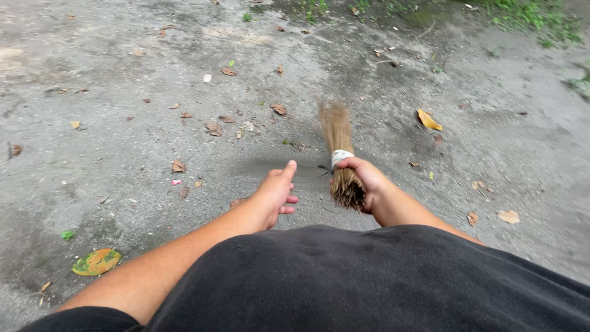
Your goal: Sweeping leaves and debris off an outdoor path using a stick broom.
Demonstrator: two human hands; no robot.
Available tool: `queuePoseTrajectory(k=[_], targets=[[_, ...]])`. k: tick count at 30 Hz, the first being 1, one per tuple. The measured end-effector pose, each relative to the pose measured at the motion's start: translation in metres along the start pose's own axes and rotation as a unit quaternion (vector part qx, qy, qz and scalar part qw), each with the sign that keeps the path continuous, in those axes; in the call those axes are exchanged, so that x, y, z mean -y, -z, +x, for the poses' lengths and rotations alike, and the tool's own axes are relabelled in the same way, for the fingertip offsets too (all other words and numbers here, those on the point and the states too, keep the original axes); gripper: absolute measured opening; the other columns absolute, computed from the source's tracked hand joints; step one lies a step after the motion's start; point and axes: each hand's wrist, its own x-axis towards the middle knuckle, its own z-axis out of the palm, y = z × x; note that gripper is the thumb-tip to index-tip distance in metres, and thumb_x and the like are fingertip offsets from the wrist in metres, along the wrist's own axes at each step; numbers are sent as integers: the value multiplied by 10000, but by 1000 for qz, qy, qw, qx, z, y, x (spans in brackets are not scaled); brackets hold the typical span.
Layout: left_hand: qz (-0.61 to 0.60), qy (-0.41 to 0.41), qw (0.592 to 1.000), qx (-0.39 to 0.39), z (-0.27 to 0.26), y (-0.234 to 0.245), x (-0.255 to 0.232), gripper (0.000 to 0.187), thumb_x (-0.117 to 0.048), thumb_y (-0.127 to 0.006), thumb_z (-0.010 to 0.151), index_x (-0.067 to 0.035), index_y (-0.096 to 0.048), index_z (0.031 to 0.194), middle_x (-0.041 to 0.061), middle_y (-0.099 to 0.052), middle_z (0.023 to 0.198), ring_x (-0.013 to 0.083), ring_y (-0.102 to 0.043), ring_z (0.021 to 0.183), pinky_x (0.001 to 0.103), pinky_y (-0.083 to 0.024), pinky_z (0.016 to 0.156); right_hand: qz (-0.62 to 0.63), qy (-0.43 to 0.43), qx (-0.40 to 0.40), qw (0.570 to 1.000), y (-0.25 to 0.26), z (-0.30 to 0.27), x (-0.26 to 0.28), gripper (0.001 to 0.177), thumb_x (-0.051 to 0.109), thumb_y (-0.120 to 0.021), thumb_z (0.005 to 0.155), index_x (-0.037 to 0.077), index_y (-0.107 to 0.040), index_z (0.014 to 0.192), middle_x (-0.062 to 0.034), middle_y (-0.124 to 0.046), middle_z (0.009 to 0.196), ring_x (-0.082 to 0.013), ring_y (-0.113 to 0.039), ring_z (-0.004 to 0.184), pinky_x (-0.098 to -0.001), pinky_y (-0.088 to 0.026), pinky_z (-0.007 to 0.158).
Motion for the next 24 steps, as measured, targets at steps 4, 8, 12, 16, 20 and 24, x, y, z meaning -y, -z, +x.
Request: queuePoseTrajectory(k=[4, 8, 12, 16, 20, 24], targets=[[18, 10, 1000, 5, 5, -7, 0, 660, -608, -446, 981, -118, -444, 1424, 75, -558, 1206, 192, -608, 948, 379, -561, 796, 59, -21, -67, 996, 54, 9, -9, 384, 308, -662, 817, 60, -594, 1102, -123, -689, 854, -300, -686, 738, -447, -617, 669], [13, 37, 999, 25, 5, -12, 3, 648, -598, -451, 979, -128, -442, 1425, 63, -554, 1213, 199, -602, 943, 397, -561, 797, 1, -91, -88, 992, 50, 4, -48, 372, 331, -658, 811, 81, -619, 1085, -148, -703, 874, -299, -675, 768, -413, -567, 656], [49, 52, 996, 53, 16, -26, 8, 650, -605, -432, 986, -138, -428, 1438, 72, -557, 1225, 213, -612, 966, 409, -568, 805, -12, -130, 39, 991, 42, 9, -81, 363, 321, -652, 835, 49, -627, 1075, -158, -704, 862, -287, -692, 726, -406, -595, 626], [84, 76, 989, 98, 29, -60, 0, 647, -590, -438, 989, -147, -405, 1459, 82, -560, 1249, 233, -622, 1003, 425, -567, 806, 92, -111, 97, 985, 60, -38, -72, 379, 277, -671, 871, -18, -637, 1106, -181, -727, 878, -257, -721, 712, -360, -630, 623], [128, 81, 975, 161, 40, -112, 0, 652, -591, -441, 987, -146, -416, 1464, 83, -566, 1267, 260, -634, 1006, 436, -563, 793, 118, -44, 38, 991, 78, -88, -74, 352, 257, -683, 861, 6, -644, 1105, -156, -734, 873, -232, -716, 683, -330, -623, 586], [174, 77, 960, 207, 40, -158, 1, 650, -596, -451, 978, -168, -415, 1466, 75, -575, 1264, 226, -633, 996, 413, -575, 783, 171, 36, -73, 982, 139, -81, -93, 329, 251, -670, 846, 35, -609, 1086, -141, -718, 863, -253, -712, 672, -381, -613, 580]])
